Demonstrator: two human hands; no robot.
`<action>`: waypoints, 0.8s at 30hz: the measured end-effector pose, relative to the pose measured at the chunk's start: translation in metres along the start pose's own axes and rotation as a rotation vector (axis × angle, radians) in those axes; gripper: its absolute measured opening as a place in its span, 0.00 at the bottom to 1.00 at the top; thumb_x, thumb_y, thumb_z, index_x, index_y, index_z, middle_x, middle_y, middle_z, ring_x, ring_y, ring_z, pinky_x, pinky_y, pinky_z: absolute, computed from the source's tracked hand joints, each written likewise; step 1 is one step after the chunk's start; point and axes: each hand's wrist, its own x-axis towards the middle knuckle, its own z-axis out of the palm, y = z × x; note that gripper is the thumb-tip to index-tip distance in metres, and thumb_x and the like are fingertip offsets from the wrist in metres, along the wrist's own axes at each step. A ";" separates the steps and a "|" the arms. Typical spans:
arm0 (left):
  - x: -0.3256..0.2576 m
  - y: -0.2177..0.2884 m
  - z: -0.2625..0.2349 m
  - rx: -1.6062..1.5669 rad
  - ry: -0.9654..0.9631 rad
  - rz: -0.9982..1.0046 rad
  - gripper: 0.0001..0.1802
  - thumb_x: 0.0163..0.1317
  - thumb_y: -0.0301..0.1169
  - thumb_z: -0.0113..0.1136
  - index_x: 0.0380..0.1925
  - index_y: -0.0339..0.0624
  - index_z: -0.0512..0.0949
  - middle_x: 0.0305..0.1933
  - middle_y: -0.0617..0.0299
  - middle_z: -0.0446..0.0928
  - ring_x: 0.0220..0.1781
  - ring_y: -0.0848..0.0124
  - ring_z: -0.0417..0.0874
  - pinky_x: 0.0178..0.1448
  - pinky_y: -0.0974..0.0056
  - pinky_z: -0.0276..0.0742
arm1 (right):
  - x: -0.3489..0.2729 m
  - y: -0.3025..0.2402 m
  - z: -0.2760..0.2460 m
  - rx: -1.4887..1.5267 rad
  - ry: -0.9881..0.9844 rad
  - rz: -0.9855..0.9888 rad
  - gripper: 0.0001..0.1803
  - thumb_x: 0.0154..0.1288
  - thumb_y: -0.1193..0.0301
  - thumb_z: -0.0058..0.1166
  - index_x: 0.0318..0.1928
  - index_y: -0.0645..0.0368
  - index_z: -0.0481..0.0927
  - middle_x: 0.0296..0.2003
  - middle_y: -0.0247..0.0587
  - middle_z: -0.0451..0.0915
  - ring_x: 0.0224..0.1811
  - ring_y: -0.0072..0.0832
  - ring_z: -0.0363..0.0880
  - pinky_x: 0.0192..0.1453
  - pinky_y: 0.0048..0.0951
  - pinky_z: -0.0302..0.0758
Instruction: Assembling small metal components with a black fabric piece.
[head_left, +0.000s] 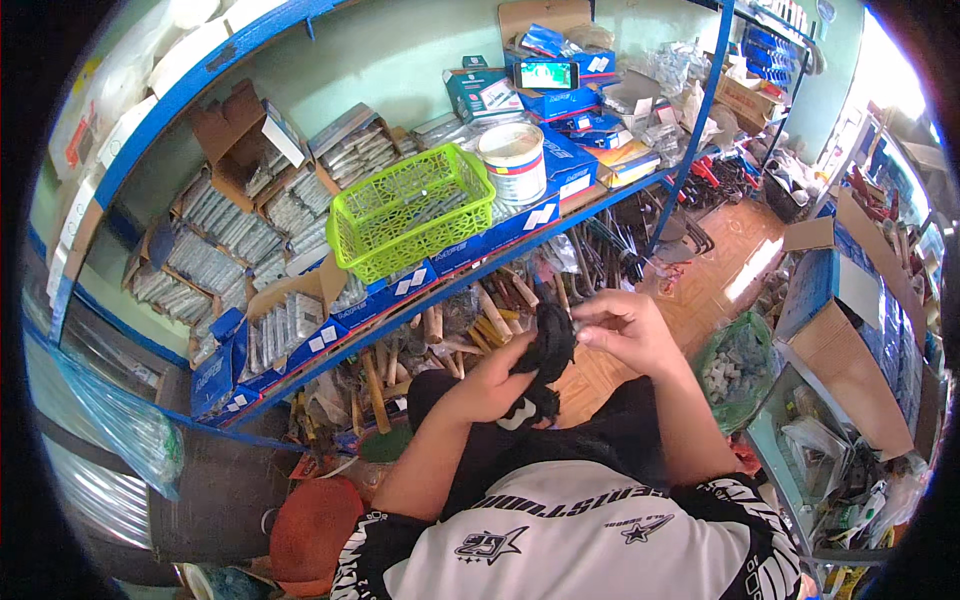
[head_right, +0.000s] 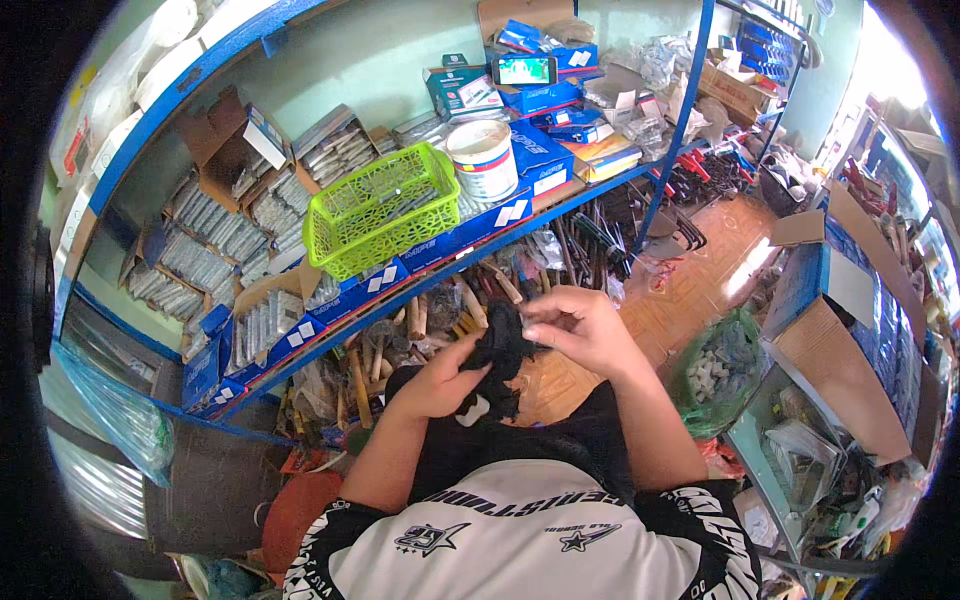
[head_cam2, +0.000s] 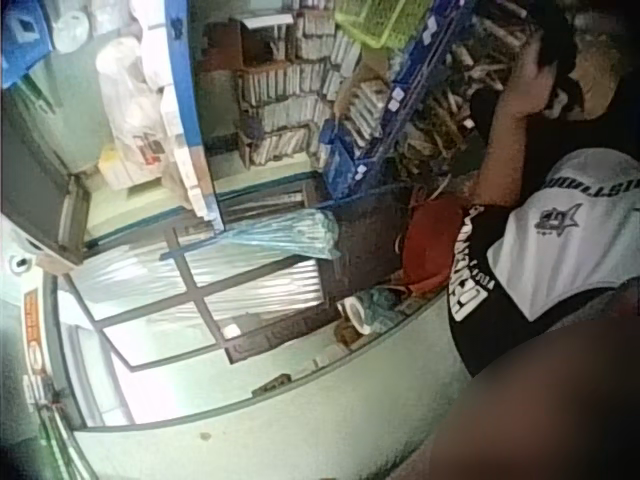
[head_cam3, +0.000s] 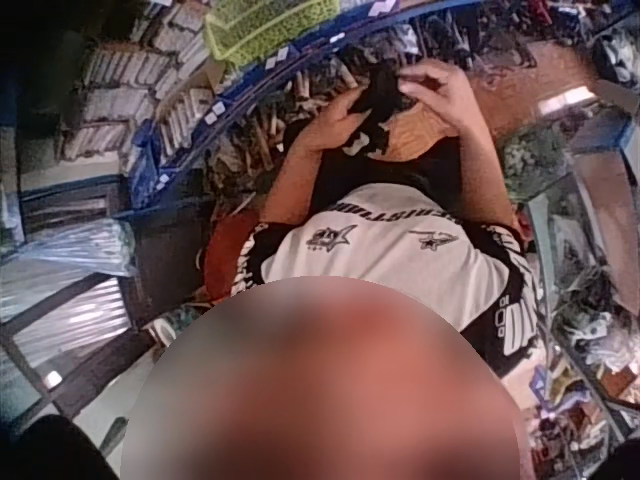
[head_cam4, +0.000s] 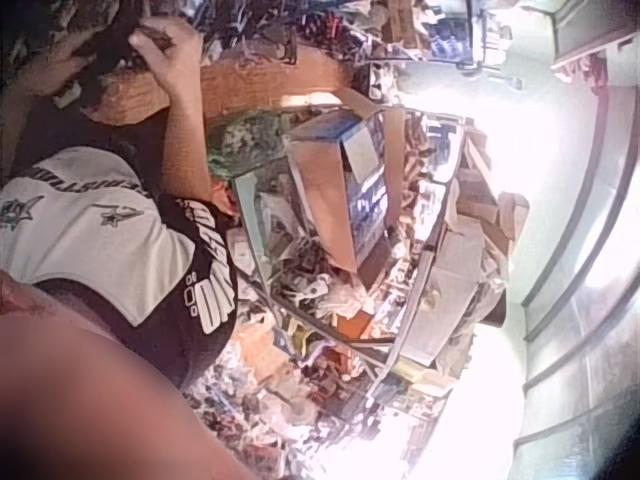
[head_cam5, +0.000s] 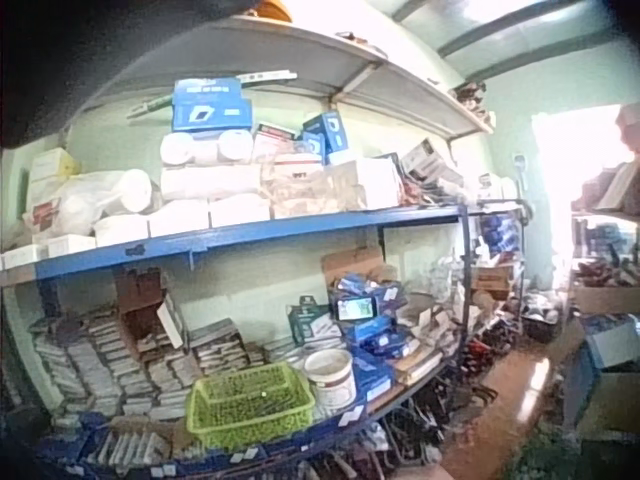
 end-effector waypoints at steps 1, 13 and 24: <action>0.005 0.006 -0.004 -0.008 -0.027 -0.112 0.17 0.69 0.25 0.50 0.57 0.31 0.72 0.49 0.56 0.79 0.50 0.72 0.77 0.57 0.65 0.73 | -0.002 0.001 -0.004 -0.002 0.004 0.005 0.09 0.61 0.75 0.64 0.42 0.63 0.84 0.32 0.36 0.83 0.36 0.18 0.81 0.35 0.22 0.77; 0.029 -0.005 0.026 0.198 0.221 -0.134 0.13 0.66 0.29 0.56 0.46 0.29 0.77 0.36 0.47 0.82 0.39 0.64 0.84 0.45 0.60 0.77 | -0.020 -0.009 -0.031 -0.566 -0.069 -0.304 0.07 0.56 0.74 0.65 0.35 0.62 0.83 0.31 0.43 0.81 0.35 0.42 0.81 0.39 0.37 0.76; 0.035 -0.002 0.033 -0.104 0.666 -0.045 0.17 0.72 0.34 0.51 0.54 0.32 0.73 0.49 0.58 0.79 0.49 0.70 0.79 0.57 0.63 0.73 | -0.042 0.055 0.016 -0.116 0.153 -0.020 0.03 0.64 0.79 0.60 0.36 0.66 0.79 0.31 0.41 0.82 0.28 0.25 0.83 0.33 0.24 0.81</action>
